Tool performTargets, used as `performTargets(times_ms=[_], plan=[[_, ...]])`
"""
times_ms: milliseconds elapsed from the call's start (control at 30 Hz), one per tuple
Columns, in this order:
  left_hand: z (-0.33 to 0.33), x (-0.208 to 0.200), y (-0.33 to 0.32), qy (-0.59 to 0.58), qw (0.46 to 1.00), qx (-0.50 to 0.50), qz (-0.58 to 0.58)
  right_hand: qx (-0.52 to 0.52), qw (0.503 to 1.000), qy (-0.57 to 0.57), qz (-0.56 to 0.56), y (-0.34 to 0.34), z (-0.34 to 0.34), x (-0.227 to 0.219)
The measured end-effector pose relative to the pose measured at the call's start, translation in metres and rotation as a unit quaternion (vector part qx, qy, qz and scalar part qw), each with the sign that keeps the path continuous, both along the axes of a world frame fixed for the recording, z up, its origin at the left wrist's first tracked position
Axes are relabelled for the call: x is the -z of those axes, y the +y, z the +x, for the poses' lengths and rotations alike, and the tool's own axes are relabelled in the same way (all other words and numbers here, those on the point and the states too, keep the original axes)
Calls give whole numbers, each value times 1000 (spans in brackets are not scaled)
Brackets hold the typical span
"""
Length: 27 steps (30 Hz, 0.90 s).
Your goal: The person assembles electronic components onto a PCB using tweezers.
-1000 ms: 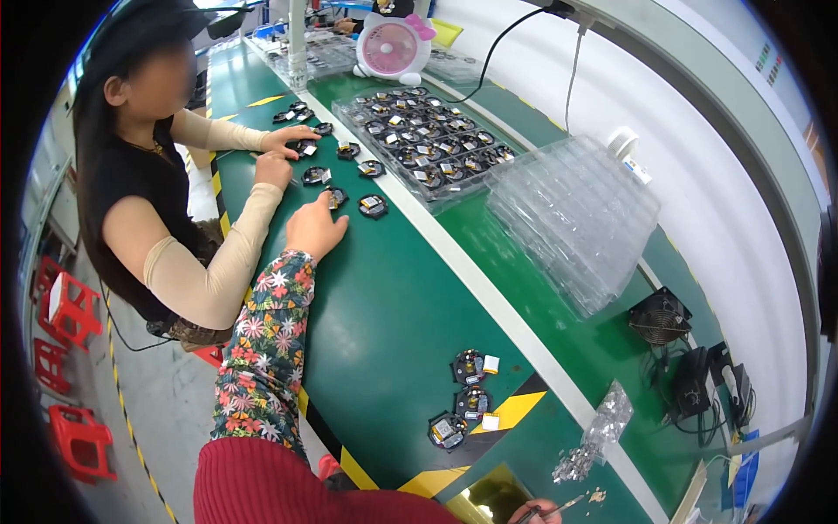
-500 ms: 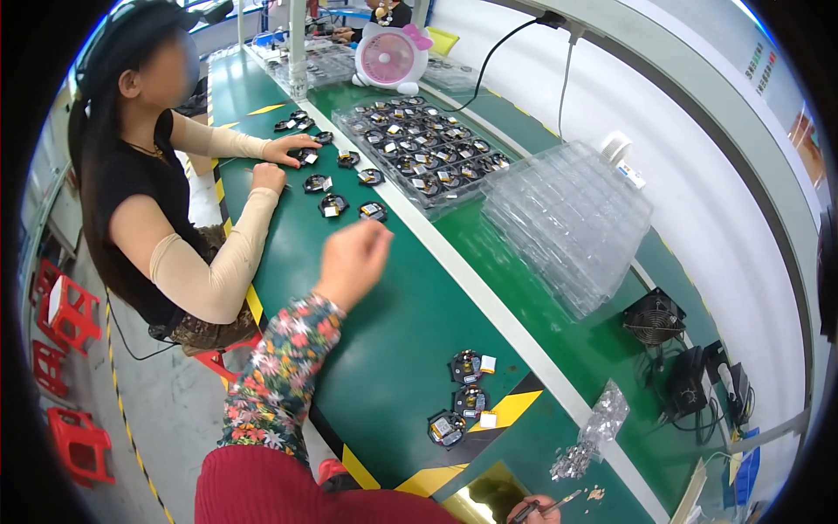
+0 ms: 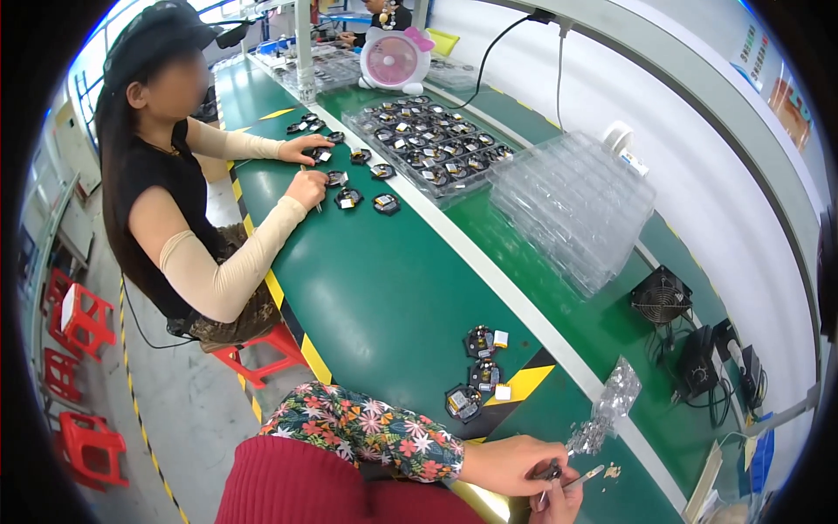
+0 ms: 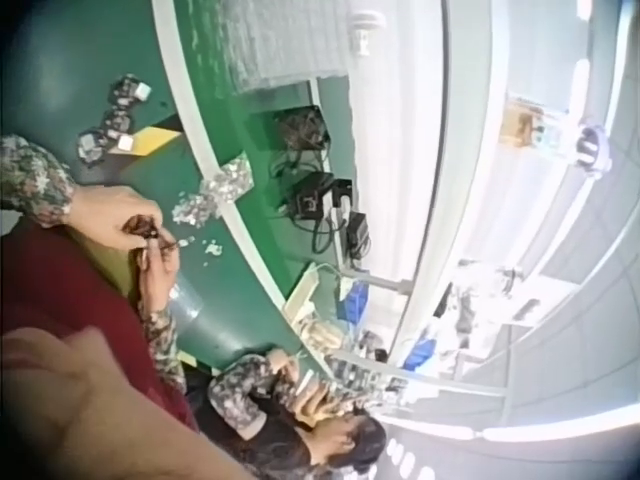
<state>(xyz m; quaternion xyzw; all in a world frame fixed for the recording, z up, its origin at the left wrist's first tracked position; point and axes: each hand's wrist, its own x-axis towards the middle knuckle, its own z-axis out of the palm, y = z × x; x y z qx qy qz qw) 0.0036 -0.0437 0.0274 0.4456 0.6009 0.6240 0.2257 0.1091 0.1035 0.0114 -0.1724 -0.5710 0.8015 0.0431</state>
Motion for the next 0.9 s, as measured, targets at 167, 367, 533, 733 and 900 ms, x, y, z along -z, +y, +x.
performTargets(times_ms=[167, 367, 533, 733, 900], plan=[[6, 9, 8, -26, 998, -65, 1, 37, 993, 6, 115, -9, 3, -4], [7, 12, 11, -65, 996, -52, -10, 28, 995, 0, 100, -6, 6, -8], [2, 22, 8, -67, 996, -62, 6, 10, 998, -5, 66, -12, 0, -18], [-1, 26, 10, -86, 994, -63, 29, 2, 996, 1, 90, -9, -2, -17], [2, 38, 18, -90, 993, -73, 36, 6, 992, 13, 123, -6, -2, -14]])
